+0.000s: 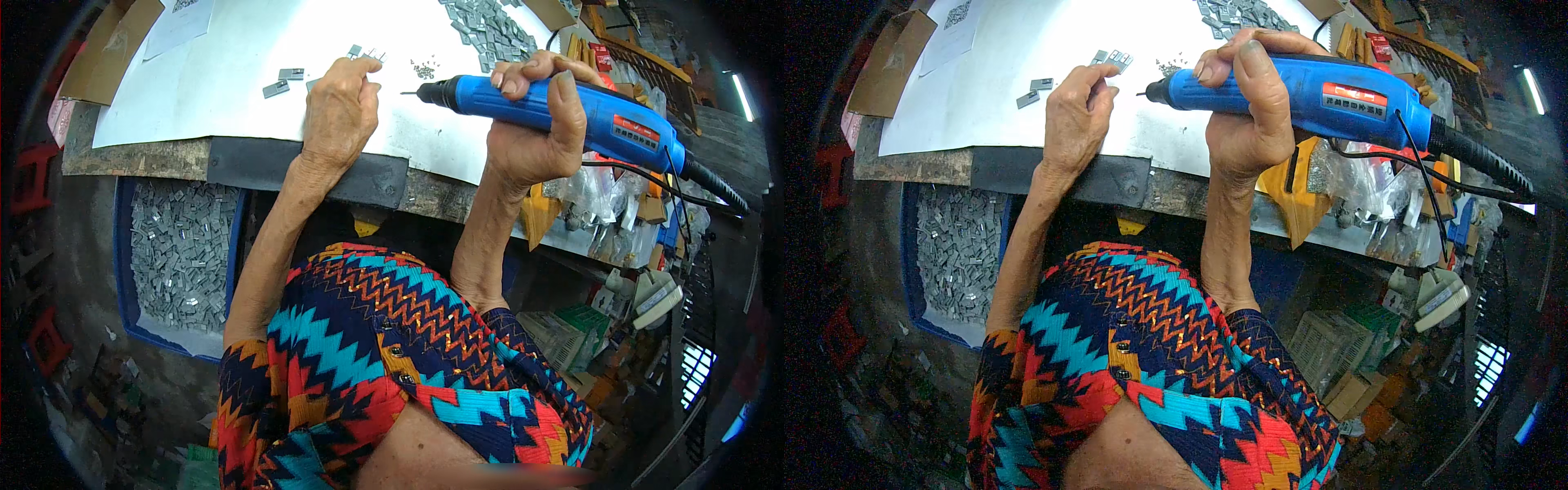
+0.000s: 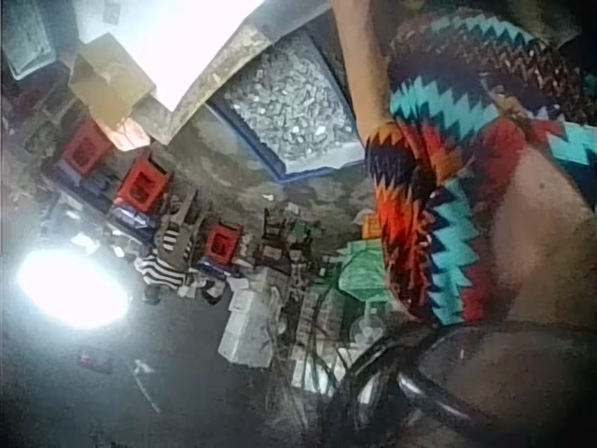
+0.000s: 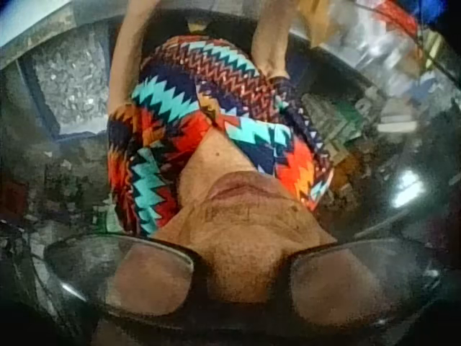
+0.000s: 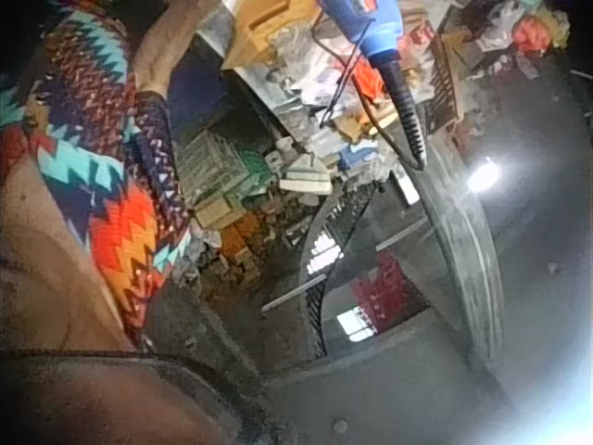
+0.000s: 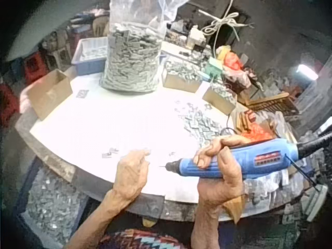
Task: Using an electric screwdriver to assemble or fasten small metal hardware components at a workbench.
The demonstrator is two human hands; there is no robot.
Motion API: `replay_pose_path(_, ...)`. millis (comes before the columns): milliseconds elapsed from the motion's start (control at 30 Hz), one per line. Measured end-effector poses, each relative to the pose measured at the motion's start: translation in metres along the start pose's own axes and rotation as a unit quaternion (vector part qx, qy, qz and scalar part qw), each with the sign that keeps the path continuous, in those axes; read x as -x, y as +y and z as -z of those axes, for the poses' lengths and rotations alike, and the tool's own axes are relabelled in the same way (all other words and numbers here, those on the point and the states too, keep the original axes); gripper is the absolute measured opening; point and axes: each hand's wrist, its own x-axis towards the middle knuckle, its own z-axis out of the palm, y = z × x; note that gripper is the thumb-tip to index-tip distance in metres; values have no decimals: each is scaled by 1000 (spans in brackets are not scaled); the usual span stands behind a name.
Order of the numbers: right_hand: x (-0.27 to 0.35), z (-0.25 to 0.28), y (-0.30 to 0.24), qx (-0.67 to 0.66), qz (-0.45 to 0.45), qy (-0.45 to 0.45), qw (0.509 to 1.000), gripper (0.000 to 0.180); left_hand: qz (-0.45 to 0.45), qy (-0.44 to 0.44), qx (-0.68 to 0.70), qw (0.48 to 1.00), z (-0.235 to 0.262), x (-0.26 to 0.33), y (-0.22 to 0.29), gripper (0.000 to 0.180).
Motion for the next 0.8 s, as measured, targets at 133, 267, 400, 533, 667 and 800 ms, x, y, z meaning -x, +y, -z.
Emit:
replay_pose_path(133, 2, 3, -1, 1, -10, 14, 1000, 25, -29, -34, -119, 992, -4, -6, -3, 29)
replay_pose_path(267, 4, 4, -2, -6, -13, 11, 1000, 25, -52, -41, -195, 979, -8, -10, -5, 36)
replay_pose_path(400, 5, 5, -1, 1, -11, 0, 1000, 24, -51, -61, -223, 972, -11, -7, -7, 37)
replay_pose_path(533, 6, 3, -1, 10, -12, 4, 1000, 23, -58, -63, -227, 970, -11, -5, -8, 36)
replay_pose_path(667, 6, 4, 0, 5, -12, 6, 1000, 23, -70, -69, -214, 972, -10, -4, -9, 35)
replay_pose_path(800, 7, 4, 0, 8, -12, 4, 1000, 23, -71, -73, -185, 977, -8, -3, -11, 34)
